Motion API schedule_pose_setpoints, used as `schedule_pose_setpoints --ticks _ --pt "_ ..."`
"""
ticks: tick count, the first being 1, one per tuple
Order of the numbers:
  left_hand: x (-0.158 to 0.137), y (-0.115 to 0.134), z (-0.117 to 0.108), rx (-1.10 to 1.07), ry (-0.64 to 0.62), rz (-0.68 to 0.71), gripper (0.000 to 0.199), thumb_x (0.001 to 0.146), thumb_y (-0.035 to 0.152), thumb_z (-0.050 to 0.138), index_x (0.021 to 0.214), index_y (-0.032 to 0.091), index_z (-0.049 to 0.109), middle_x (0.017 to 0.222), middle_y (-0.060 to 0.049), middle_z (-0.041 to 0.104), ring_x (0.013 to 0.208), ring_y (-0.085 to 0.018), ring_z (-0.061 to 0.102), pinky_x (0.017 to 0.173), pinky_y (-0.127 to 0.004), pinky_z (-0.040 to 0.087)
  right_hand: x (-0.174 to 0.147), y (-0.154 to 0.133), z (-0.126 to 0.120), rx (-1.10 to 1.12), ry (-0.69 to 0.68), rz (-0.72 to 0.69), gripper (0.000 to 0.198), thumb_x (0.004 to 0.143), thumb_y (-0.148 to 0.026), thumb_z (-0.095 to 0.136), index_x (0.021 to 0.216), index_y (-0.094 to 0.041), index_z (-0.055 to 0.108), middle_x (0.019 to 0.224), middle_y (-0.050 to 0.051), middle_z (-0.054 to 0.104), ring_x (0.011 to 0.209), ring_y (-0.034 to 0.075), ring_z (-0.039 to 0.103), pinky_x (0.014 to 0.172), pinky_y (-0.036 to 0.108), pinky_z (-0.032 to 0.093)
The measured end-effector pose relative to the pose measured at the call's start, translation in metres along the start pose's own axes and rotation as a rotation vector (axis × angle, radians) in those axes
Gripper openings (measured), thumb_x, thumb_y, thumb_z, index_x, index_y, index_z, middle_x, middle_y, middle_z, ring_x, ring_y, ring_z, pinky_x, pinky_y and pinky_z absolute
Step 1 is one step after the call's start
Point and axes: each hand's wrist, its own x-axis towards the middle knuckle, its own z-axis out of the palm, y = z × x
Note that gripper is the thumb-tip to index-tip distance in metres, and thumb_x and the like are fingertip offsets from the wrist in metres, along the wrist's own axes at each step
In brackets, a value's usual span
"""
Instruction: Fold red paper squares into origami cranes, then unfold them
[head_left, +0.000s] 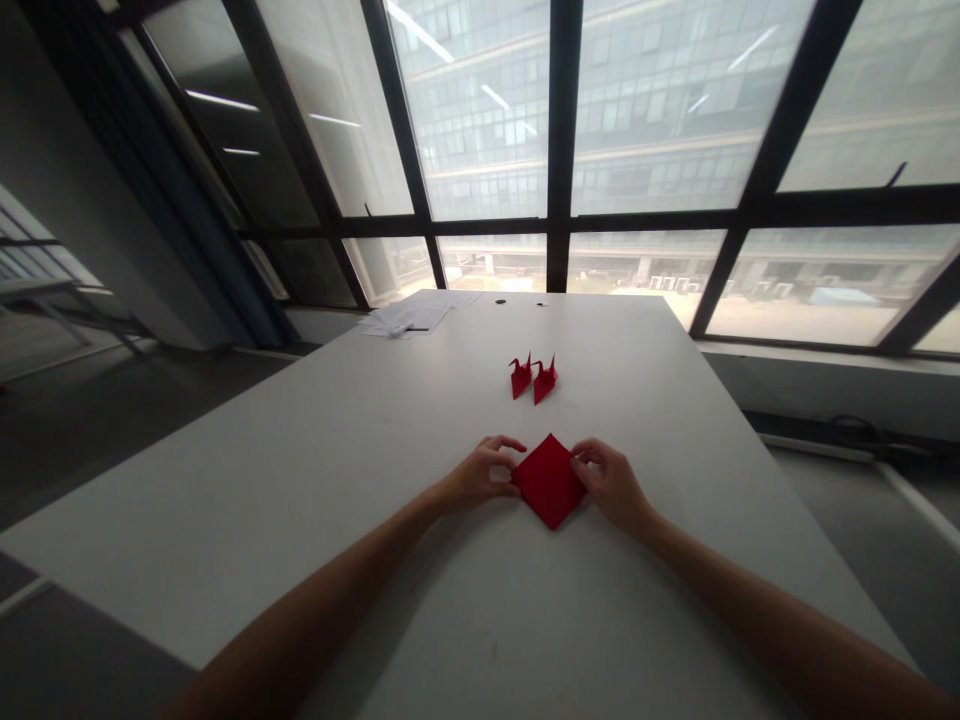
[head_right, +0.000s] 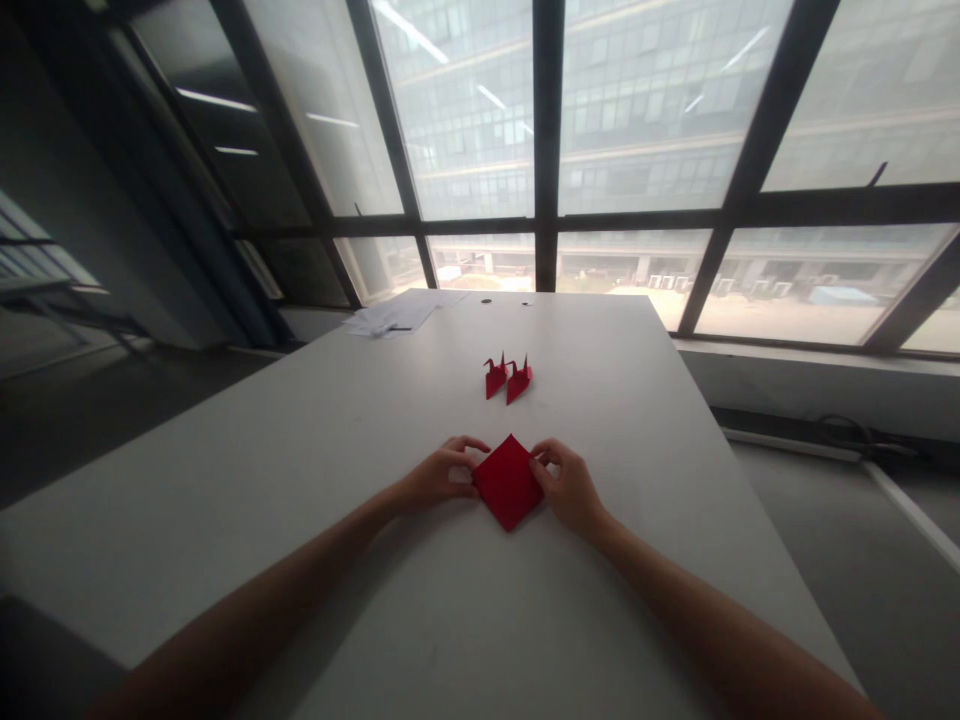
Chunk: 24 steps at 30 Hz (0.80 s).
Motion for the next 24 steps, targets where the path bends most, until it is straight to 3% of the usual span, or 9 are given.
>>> schedule_pose_setpoints --ticks 5,10,14,24 --pt "0.000 -0.004 -0.002 -0.103 0.031 -0.023 0.023 0.073 0.039 0.083 0.087 0.021 0.077 0.126 -0.009 0.059 0.115 -0.025 0.057 0.104 -0.038 0.042 0.001 -0.004 -0.008 0.057 -0.044 0.015 0.024 0.089 -0.035 0.060 0.106 -0.018 0.063 0.083 0.004 0.068 0.073 0.018 0.065 0.062 0.028 0.051" --pt "-0.001 -0.002 -0.008 -0.212 0.032 -0.060 0.023 0.074 0.040 0.082 0.088 0.022 0.078 0.129 -0.008 0.057 0.113 -0.024 0.060 0.103 -0.038 0.046 0.008 -0.006 -0.030 0.117 -0.247 -0.105 0.044 0.087 -0.035 0.066 0.127 -0.021 0.056 0.097 0.006 0.071 0.094 0.022 0.068 0.089 0.041 0.054" --pt "-0.001 -0.001 -0.009 -0.242 0.030 -0.069 0.023 0.073 0.040 0.083 0.087 0.022 0.078 0.129 -0.008 0.057 0.113 -0.024 0.061 0.102 -0.037 0.047 0.013 -0.001 -0.039 0.093 -0.336 -0.158 0.052 0.082 -0.035 0.073 0.130 -0.024 0.057 0.104 0.007 0.071 0.105 0.025 0.065 0.098 0.049 0.050" --pt "-0.001 0.002 -0.011 -0.131 -0.077 0.041 0.020 0.077 0.039 0.080 0.093 0.027 0.080 0.135 -0.009 0.055 0.127 -0.027 0.050 0.107 -0.042 0.041 0.009 0.001 -0.031 0.135 -0.377 -0.110 0.042 0.083 -0.028 0.068 0.125 -0.021 0.061 0.095 0.005 0.069 0.093 0.021 0.066 0.087 0.039 0.054"
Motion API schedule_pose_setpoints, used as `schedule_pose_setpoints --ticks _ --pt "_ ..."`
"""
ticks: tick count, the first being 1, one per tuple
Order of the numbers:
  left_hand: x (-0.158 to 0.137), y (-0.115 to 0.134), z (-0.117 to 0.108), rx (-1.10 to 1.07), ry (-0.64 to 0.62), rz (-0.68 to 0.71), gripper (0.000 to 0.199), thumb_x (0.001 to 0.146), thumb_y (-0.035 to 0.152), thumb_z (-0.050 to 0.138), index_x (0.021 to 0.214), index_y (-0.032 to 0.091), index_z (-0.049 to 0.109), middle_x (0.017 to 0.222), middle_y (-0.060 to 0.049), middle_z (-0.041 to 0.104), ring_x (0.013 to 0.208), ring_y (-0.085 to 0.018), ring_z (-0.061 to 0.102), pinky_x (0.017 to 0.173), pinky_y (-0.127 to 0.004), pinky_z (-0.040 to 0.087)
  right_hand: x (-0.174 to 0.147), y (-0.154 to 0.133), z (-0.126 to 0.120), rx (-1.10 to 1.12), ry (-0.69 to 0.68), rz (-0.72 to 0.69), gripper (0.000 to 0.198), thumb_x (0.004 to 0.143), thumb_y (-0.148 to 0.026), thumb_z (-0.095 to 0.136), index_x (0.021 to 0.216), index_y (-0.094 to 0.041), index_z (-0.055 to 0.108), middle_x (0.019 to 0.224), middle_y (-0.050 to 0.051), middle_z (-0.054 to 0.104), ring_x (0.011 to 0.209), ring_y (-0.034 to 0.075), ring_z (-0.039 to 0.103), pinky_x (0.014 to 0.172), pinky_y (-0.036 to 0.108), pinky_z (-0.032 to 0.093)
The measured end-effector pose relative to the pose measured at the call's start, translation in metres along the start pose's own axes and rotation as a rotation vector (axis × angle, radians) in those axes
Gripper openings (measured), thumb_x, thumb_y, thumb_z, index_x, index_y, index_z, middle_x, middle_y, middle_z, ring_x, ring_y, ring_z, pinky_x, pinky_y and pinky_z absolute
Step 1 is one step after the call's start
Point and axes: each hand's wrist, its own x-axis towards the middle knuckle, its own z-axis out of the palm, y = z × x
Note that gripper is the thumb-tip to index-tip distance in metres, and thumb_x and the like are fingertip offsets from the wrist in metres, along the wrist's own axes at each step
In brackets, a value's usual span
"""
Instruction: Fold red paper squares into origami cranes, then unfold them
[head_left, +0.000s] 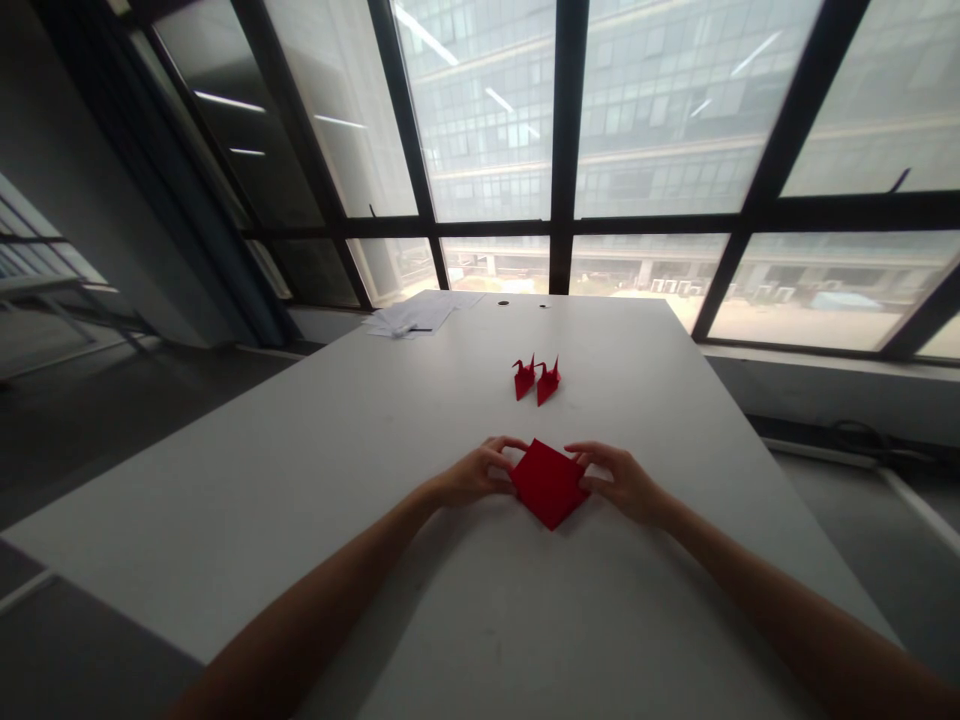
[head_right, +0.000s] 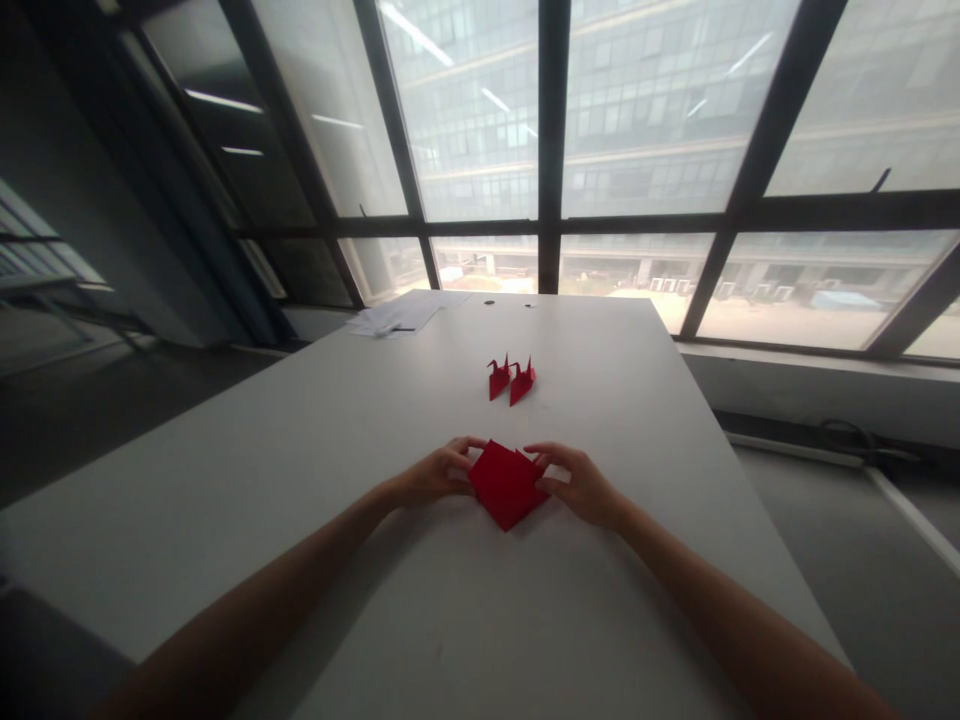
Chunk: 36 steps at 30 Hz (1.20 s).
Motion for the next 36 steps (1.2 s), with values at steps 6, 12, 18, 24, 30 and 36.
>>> schedule_pose_setpoints --ticks 6,12,18,24,30,36 --pt "-0.001 0.000 -0.002 0.089 -0.063 0.046 0.013 0.082 0.037 0.075 0.090 0.027 0.078 0.139 -0.008 0.053 0.132 -0.027 0.043 0.112 -0.044 0.035 -0.001 -0.001 0.005 -0.064 -0.014 -0.009 0.035 0.085 -0.024 0.062 0.120 -0.021 0.065 0.097 0.005 0.069 0.092 0.020 0.064 0.086 0.037 0.054" --pt "-0.002 -0.002 0.001 0.140 -0.092 0.053 0.011 0.087 0.034 0.069 0.092 0.026 0.076 0.141 -0.008 0.049 0.135 -0.026 0.039 0.114 -0.046 0.030 0.001 0.000 0.009 -0.191 0.013 -0.037 0.032 0.083 -0.015 0.061 0.113 -0.022 0.069 0.096 0.006 0.069 0.092 0.022 0.063 0.089 0.039 0.051" --pt "-0.003 0.002 0.006 0.241 -0.112 0.041 0.012 0.091 0.033 0.064 0.093 0.026 0.074 0.140 -0.006 0.050 0.139 -0.028 0.033 0.116 -0.050 0.023 0.001 0.000 0.014 -0.324 0.009 -0.068 0.028 0.084 -0.015 0.063 0.109 -0.024 0.070 0.101 0.007 0.070 0.099 0.024 0.061 0.097 0.043 0.046" --pt "-0.004 0.002 0.017 0.390 -0.009 -0.012 0.050 0.092 0.035 0.062 0.140 0.036 0.049 0.140 -0.008 0.047 0.131 -0.029 0.040 0.112 -0.048 0.028 0.001 0.003 0.019 -0.451 0.104 -0.099 0.041 0.079 -0.016 0.071 0.118 -0.027 0.064 0.118 0.008 0.063 0.112 0.025 0.055 0.099 0.045 0.043" --pt "0.001 0.001 0.024 0.412 0.111 -0.047 0.053 0.080 0.051 0.073 0.121 0.023 0.058 0.109 -0.008 0.062 0.103 -0.026 0.053 0.097 -0.043 0.040 0.001 -0.003 0.022 -0.537 0.116 -0.052 0.020 0.075 -0.020 0.078 0.091 -0.023 0.065 0.097 0.004 0.065 0.094 0.023 0.058 0.088 0.040 0.045" --pt "-0.001 0.017 0.030 0.448 0.076 0.056 0.013 0.089 0.037 0.067 0.093 0.024 0.069 0.109 -0.006 0.066 0.107 -0.023 0.057 0.102 -0.039 0.036 -0.002 -0.012 0.027 -0.602 0.004 -0.106 0.013 0.077 -0.025 0.079 0.087 -0.026 0.070 0.094 0.003 0.068 0.096 0.023 0.058 0.092 0.042 0.041"
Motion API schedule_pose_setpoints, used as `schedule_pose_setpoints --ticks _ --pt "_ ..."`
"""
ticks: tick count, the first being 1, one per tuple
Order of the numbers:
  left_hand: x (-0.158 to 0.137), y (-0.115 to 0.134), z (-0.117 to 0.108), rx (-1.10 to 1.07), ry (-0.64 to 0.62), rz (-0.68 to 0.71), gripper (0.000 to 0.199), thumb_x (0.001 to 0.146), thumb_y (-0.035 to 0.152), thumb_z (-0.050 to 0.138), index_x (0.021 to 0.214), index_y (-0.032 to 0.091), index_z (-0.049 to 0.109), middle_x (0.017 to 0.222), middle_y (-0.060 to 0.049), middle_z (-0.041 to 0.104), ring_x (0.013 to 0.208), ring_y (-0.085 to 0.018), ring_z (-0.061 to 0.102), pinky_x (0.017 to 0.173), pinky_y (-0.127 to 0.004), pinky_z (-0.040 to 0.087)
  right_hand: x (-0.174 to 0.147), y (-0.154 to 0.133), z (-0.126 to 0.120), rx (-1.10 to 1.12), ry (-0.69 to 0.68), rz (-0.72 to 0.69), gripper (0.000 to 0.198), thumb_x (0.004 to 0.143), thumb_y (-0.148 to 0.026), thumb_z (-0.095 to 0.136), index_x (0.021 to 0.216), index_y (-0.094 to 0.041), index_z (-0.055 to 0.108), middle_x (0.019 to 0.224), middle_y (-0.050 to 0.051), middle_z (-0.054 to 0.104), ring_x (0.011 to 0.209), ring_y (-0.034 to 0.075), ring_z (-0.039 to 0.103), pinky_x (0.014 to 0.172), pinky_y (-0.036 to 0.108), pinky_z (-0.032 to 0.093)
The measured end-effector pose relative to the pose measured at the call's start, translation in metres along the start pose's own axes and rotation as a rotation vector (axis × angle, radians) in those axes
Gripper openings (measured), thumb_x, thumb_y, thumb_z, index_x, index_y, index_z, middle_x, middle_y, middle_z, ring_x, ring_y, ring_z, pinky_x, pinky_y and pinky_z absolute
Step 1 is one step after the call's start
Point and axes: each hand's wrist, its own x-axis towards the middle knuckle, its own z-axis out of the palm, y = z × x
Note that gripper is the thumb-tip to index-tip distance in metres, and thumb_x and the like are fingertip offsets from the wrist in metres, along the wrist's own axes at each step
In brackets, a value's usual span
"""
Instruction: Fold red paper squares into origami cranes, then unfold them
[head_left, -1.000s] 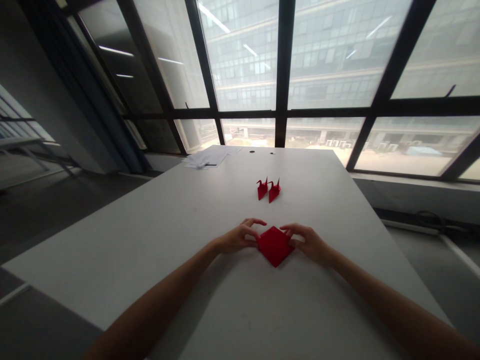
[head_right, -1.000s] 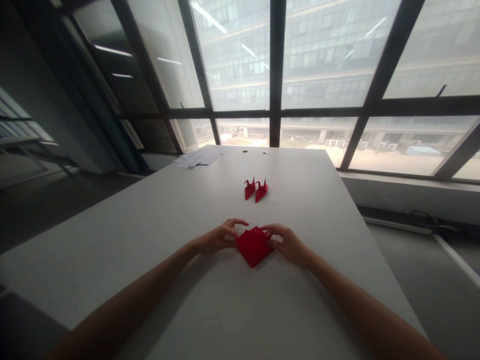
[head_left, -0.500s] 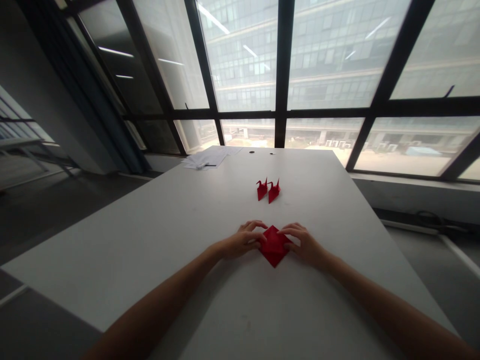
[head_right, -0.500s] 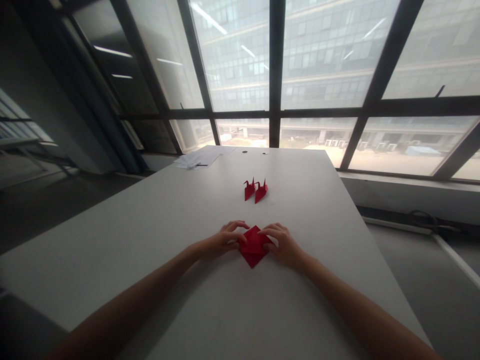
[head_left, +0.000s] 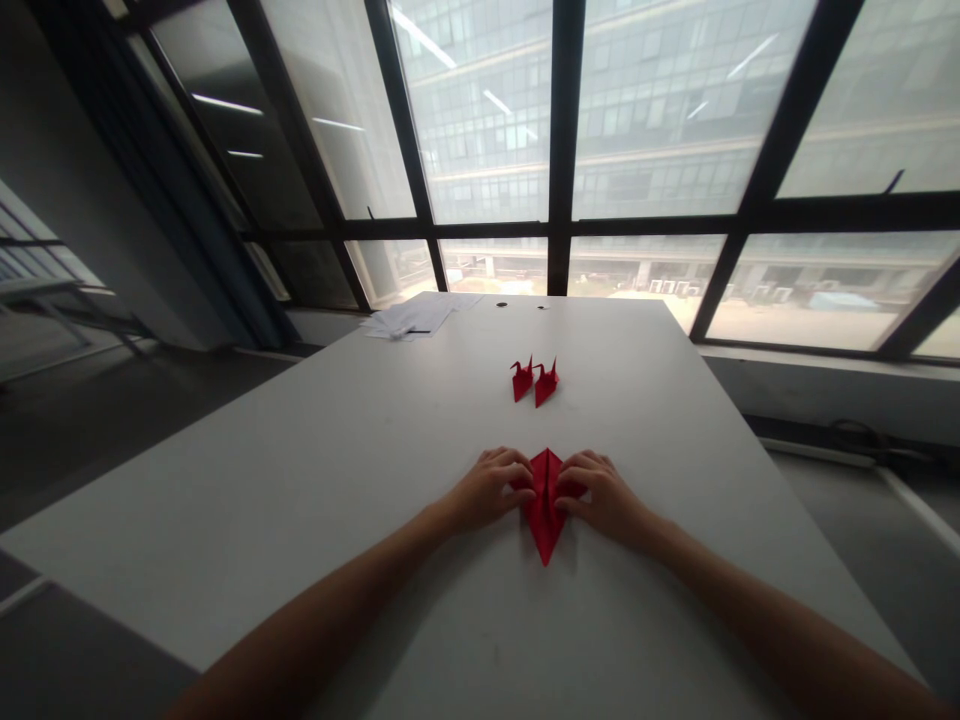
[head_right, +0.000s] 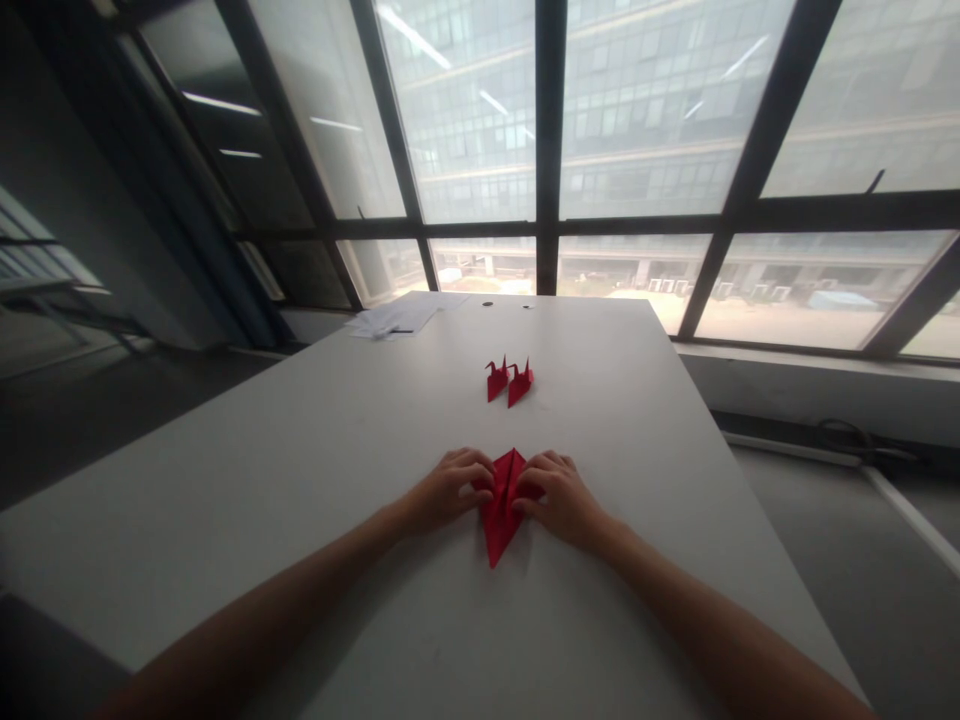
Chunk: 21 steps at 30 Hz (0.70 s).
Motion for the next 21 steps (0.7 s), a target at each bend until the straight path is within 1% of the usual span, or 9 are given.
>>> schedule_pose_setpoints --ticks 2,3,5,8,10,12,15,18,21 --pt "-0.002 0.005 0.001 0.016 -0.016 0.013 0.016 0.087 0.036 0.070 0.099 0.025 0.069 0.115 -0.006 0.066 0.114 -0.025 0.057 0.107 -0.041 0.035 -0.002 -0.003 0.000 -0.032 -0.019 -0.007 0.019 0.076 -0.027 0.080 0.092 -0.026 0.070 0.098 0.003 0.068 0.100 0.024 0.057 0.094 0.043 0.040" --pt "-0.002 0.006 0.001 0.020 -0.029 0.021 0.022 0.085 0.036 0.072 0.104 0.026 0.068 0.119 -0.006 0.065 0.120 -0.026 0.054 0.109 -0.042 0.033 -0.003 -0.005 0.001 -0.047 -0.025 -0.008 0.023 0.075 -0.029 0.081 0.095 -0.027 0.070 0.101 0.003 0.068 0.102 0.025 0.057 0.095 0.043 0.039" --pt "-0.004 0.007 0.003 0.026 -0.067 0.032 0.041 0.083 0.038 0.073 0.121 0.027 0.062 0.131 -0.008 0.060 0.133 -0.028 0.046 0.115 -0.045 0.028 -0.005 -0.009 0.001 -0.075 -0.034 -0.002 0.026 0.075 -0.030 0.081 0.098 -0.027 0.069 0.105 0.004 0.067 0.103 0.026 0.056 0.096 0.044 0.039" --pt "-0.007 0.006 0.006 0.057 -0.145 0.030 0.064 0.089 0.044 0.065 0.147 0.029 0.040 0.153 -0.010 0.042 0.146 -0.030 0.029 0.119 -0.050 0.019 -0.008 -0.016 0.003 -0.109 -0.039 0.012 0.029 0.074 -0.029 0.080 0.101 -0.027 0.068 0.109 0.005 0.066 0.106 0.027 0.056 0.097 0.045 0.038" --pt "-0.009 0.006 0.006 0.081 -0.187 0.033 0.072 0.092 0.049 0.059 0.154 0.030 0.027 0.160 -0.010 0.030 0.149 -0.031 0.022 0.120 -0.052 0.014 -0.010 -0.022 0.004 -0.127 -0.041 0.019 0.036 0.074 -0.029 0.079 0.107 -0.027 0.067 0.114 0.006 0.065 0.109 0.028 0.054 0.099 0.046 0.037" --pt "-0.011 0.006 0.007 0.095 -0.200 0.046 0.078 0.092 0.054 0.057 0.156 0.029 0.021 0.161 -0.011 0.025 0.150 -0.032 0.017 0.120 -0.053 0.012 -0.012 -0.028 0.006 -0.137 -0.040 0.020 0.042 0.075 -0.033 0.078 0.114 -0.026 0.065 0.120 0.008 0.063 0.113 0.030 0.053 0.101 0.047 0.036" --pt "-0.012 0.009 0.006 0.130 -0.195 0.061 0.085 0.089 0.060 0.057 0.157 0.026 0.018 0.162 -0.012 0.022 0.151 -0.032 0.015 0.121 -0.053 0.010 -0.014 -0.032 0.008 -0.138 -0.045 0.016 0.050 0.078 -0.041 0.075 0.123 -0.025 0.061 0.128 0.012 0.060 0.119 0.032 0.051 0.104 0.049 0.034" --pt "-0.011 0.012 0.005 0.177 -0.195 0.058 0.086 0.088 0.062 0.057 0.156 0.024 0.023 0.161 -0.013 0.024 0.150 -0.031 0.016 0.121 -0.053 0.010 -0.015 -0.030 0.008 -0.135 -0.085 0.025 0.060 0.079 -0.044 0.072 0.134 -0.025 0.054 0.137 0.013 0.056 0.126 0.032 0.048 0.111 0.052 0.027" --pt "-0.008 0.009 0.004 0.230 -0.171 0.000 0.067 0.093 0.057 0.051 0.150 0.025 0.035 0.157 -0.010 0.036 0.149 -0.029 0.024 0.121 -0.052 0.014 -0.014 -0.025 0.006 -0.136 -0.160 0.027 0.065 0.081 -0.040 0.069 0.141 -0.025 0.047 0.145 0.012 0.051 0.137 0.031 0.040 0.116 0.056 0.015"
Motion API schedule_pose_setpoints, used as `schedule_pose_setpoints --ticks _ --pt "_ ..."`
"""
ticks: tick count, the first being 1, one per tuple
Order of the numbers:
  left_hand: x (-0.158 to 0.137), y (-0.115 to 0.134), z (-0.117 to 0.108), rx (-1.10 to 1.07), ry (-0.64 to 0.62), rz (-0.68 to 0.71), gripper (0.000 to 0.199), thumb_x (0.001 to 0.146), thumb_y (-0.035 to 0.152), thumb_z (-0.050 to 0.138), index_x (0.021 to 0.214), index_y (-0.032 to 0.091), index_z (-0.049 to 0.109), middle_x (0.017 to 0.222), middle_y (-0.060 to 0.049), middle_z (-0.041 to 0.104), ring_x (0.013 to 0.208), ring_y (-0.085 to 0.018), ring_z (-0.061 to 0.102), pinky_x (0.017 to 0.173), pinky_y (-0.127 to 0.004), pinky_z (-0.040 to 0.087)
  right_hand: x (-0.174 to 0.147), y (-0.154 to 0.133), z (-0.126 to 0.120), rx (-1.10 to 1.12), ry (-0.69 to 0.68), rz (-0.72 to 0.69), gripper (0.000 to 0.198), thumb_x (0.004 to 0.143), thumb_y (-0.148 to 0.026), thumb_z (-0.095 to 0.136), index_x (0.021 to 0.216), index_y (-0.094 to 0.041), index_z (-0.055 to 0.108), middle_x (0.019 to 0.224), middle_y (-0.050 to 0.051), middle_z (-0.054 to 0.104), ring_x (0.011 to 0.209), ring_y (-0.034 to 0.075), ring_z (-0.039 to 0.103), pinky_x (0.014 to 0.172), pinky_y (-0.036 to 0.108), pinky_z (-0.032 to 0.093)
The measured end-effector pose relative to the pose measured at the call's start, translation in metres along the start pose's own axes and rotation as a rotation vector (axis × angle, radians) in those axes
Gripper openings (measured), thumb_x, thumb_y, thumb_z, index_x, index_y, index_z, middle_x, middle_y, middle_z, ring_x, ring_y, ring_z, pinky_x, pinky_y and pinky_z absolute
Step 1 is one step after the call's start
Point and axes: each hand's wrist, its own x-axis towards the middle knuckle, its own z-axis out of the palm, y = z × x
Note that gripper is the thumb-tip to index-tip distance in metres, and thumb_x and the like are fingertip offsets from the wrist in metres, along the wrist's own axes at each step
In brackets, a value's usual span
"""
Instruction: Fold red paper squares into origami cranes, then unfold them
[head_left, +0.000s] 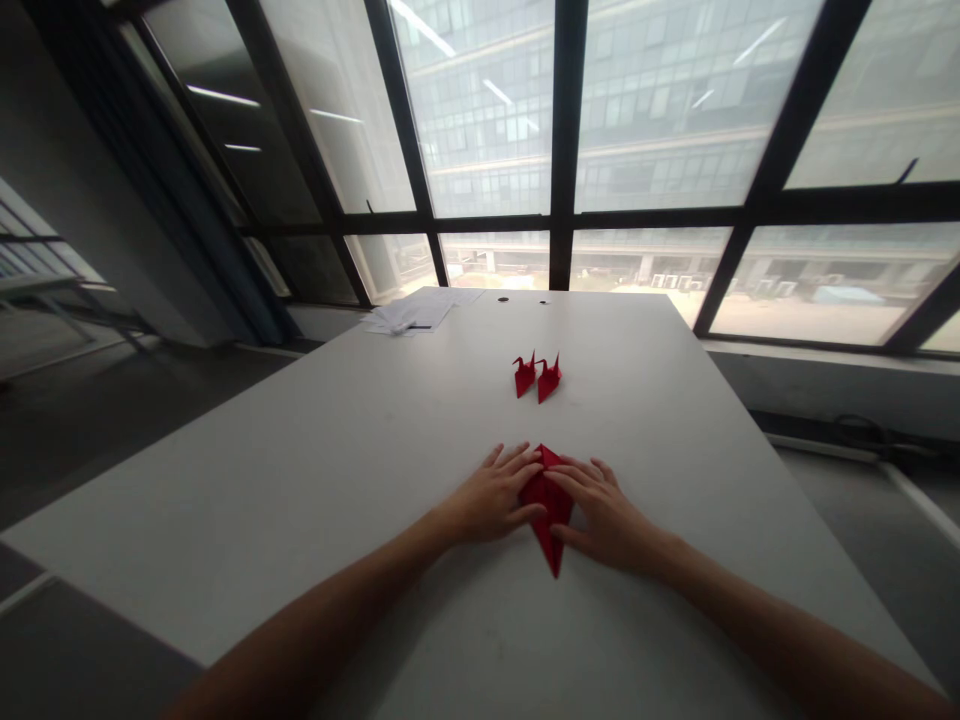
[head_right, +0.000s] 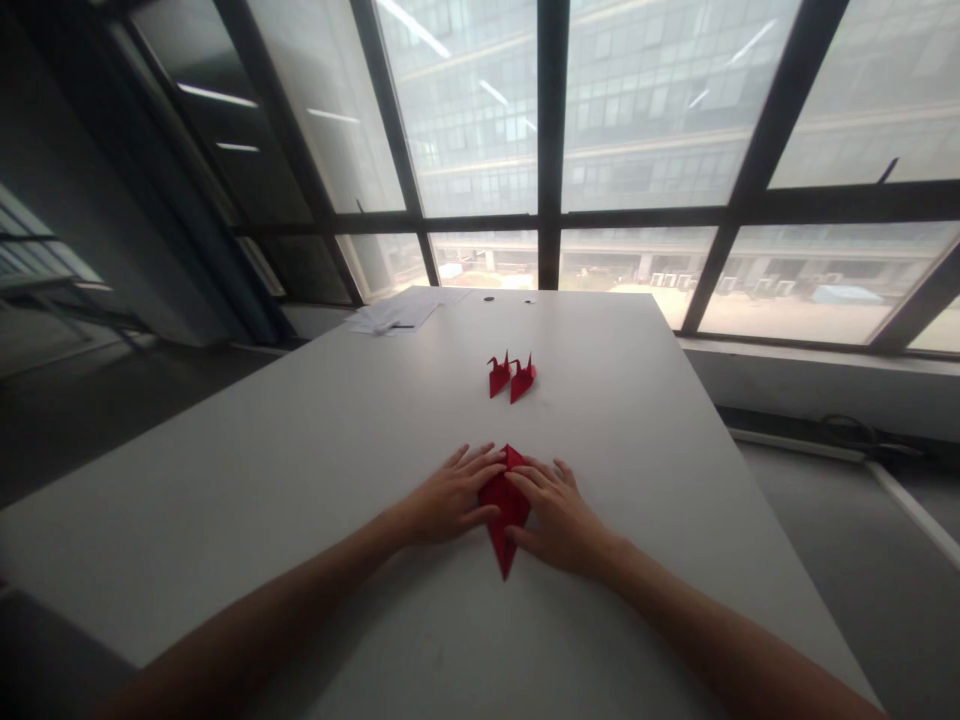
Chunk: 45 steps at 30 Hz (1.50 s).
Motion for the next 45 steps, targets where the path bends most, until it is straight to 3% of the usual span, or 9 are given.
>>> schedule_pose_setpoints --ticks 3,8,14,19,24,32,40,43,45 --pt "0.002 -0.007 0.001 0.030 0.020 -0.038 0.051 0.098 0.047 0.046 0.145 0.027 0.043 0.149 -0.008 0.047 0.143 -0.027 0.034 0.120 -0.052 0.018 0.001 0.003 -0.002 -0.012 -0.067 -0.033 0.061 0.082 -0.037 0.067 0.140 -0.027 0.049 0.147 0.009 0.051 0.144 0.030 0.030 0.117 0.058 0.009" --pt "0.005 -0.018 0.003 0.027 0.047 -0.018 0.049 0.096 0.044 0.052 0.142 0.026 0.048 0.144 -0.009 0.050 0.136 -0.028 0.042 0.118 -0.051 0.024 0.002 0.002 -0.005 -0.031 -0.105 -0.061 0.051 0.086 -0.035 0.064 0.135 -0.033 0.054 0.148 0.005 0.050 0.146 0.030 0.027 0.116 0.060 0.009" --pt "0.006 -0.018 -0.003 0.018 0.087 0.001 0.042 0.094 0.042 0.056 0.134 0.027 0.056 0.134 -0.007 0.056 0.126 -0.026 0.050 0.116 -0.047 0.029 0.001 0.000 -0.006 -0.050 -0.072 -0.077 0.046 0.085 -0.037 0.066 0.131 -0.033 0.058 0.145 0.006 0.052 0.142 0.031 0.032 0.115 0.061 0.012" --pt "0.004 -0.012 -0.006 0.067 0.132 -0.035 0.050 0.084 0.045 0.068 0.130 0.024 0.058 0.129 -0.009 0.059 0.123 -0.028 0.052 0.118 -0.049 0.024 0.001 -0.002 -0.006 -0.038 0.037 -0.067 0.045 0.081 -0.034 0.072 0.125 -0.030 0.062 0.128 0.007 0.062 0.124 0.027 0.050 0.116 0.055 0.016" --pt "0.005 -0.013 -0.002 0.068 0.068 -0.019 0.072 0.089 0.040 0.061 0.152 0.025 0.031 0.154 -0.009 0.041 0.144 -0.028 0.032 0.120 -0.047 0.021 0.000 -0.007 -0.009 -0.035 0.029 -0.119 0.028 0.091 -0.034 0.063 0.118 -0.030 0.065 0.114 0.004 0.069 0.116 0.022 0.056 0.117 0.056 0.011" --pt "0.003 -0.029 0.009 0.082 -0.093 -0.020 0.063 0.101 0.056 0.032 0.157 0.032 0.016 0.162 -0.003 0.023 0.152 -0.026 0.011 0.121 -0.052 0.010 -0.003 -0.020 -0.015 -0.193 -0.059 -0.173 0.038 0.092 -0.054 0.057 0.119 -0.030 0.068 0.122 0.009 0.065 0.124 0.028 0.051 0.116 0.063 0.000" --pt "0.006 -0.046 0.007 0.106 0.006 -0.243 0.058 0.104 0.049 0.019 0.156 0.023 0.023 0.162 -0.007 0.024 0.151 -0.025 0.016 0.120 -0.050 0.018 -0.002 -0.018 -0.016 -0.182 -0.085 -0.163 0.037 0.093 -0.055 0.055 0.118 -0.032 0.069 0.123 0.009 0.065 0.123 0.027 0.051 0.116 0.064 0.002" --pt "0.005 -0.034 0.001 0.115 0.062 -0.170 0.054 0.105 0.041 0.022 0.156 0.022 0.023 0.161 -0.009 0.026 0.151 -0.023 0.016 0.121 -0.048 0.017 -0.002 -0.019 -0.015 -0.181 -0.077 -0.157 0.033 0.094 -0.051 0.056 0.117 -0.032 0.068 0.122 0.008 0.065 0.122 0.026 0.051 0.116 0.064 0.002" --pt "0.003 -0.022 0.000 0.097 0.020 -0.051 0.053 0.105 0.038 0.026 0.157 0.024 0.020 0.161 -0.008 0.026 0.151 -0.021 0.015 0.122 -0.046 0.015 -0.003 -0.019 -0.013 -0.184 -0.067 -0.154 0.033 0.093 -0.047 0.059 0.121 -0.032 0.066 0.125 0.008 0.063 0.124 0.027 0.050 0.116 0.064 0.003"
